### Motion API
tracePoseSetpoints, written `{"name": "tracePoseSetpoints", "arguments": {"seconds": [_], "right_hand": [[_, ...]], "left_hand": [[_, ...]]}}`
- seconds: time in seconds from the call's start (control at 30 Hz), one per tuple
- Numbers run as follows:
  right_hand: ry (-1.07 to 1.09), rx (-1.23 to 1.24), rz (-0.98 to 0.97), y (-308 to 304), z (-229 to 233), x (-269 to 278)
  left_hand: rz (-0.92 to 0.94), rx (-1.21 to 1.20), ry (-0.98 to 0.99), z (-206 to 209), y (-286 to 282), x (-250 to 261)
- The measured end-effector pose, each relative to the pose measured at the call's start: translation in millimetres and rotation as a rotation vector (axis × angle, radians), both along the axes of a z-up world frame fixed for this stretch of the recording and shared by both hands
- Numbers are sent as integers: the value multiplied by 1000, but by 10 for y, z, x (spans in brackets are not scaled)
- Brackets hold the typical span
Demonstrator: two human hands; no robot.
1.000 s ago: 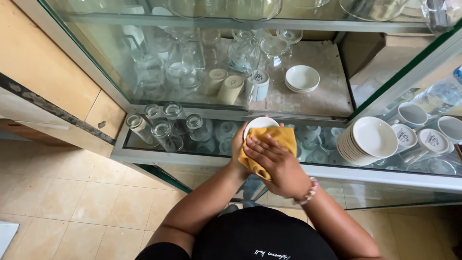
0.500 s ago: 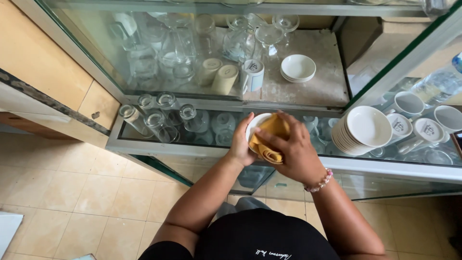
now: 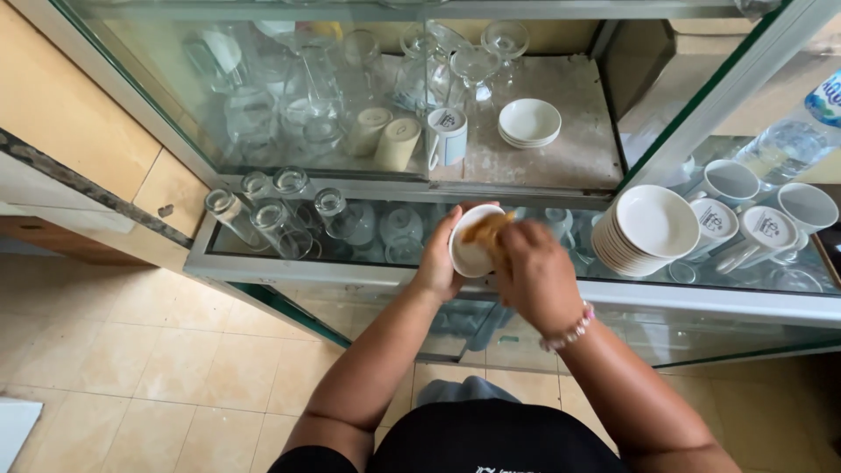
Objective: Wiping and polishing cups and small plates with a yellow cloth.
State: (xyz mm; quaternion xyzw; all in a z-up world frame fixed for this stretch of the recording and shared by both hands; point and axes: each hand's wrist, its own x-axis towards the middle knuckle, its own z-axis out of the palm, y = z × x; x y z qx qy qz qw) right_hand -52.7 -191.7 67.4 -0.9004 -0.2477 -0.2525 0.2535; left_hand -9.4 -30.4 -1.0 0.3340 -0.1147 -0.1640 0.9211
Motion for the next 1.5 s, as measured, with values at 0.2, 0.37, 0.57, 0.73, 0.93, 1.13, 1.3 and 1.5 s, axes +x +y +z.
{"name": "tracePoseSetpoints", "arguments": {"seconds": [0.2, 0.37, 0.57, 0.73, 0.93, 1.13, 1.3, 1.5], "right_hand": [[691, 220, 149, 308, 285, -41], [496, 237, 76, 288, 246, 113], [415, 212, 53, 444, 354, 123], [650, 135, 341, 531, 572, 78], [181, 333, 79, 788, 242, 150], [172, 255, 257, 854, 335, 20], [40, -145, 123, 890, 523, -106], [181, 74, -91, 794, 186, 115]], "left_hand": [[-44, -76, 85, -6, 26, 11], [16, -141, -80, -174, -9, 24], [134, -61, -94, -110, 131, 50], [-33, -178, -99, 171, 406, -49], [47, -91, 7, -170, 446, 27], [-100, -362, 35, -228, 530, 43], [-194, -354, 252, 188, 560, -46], [-82, -128, 213, -200, 472, 119]]}}
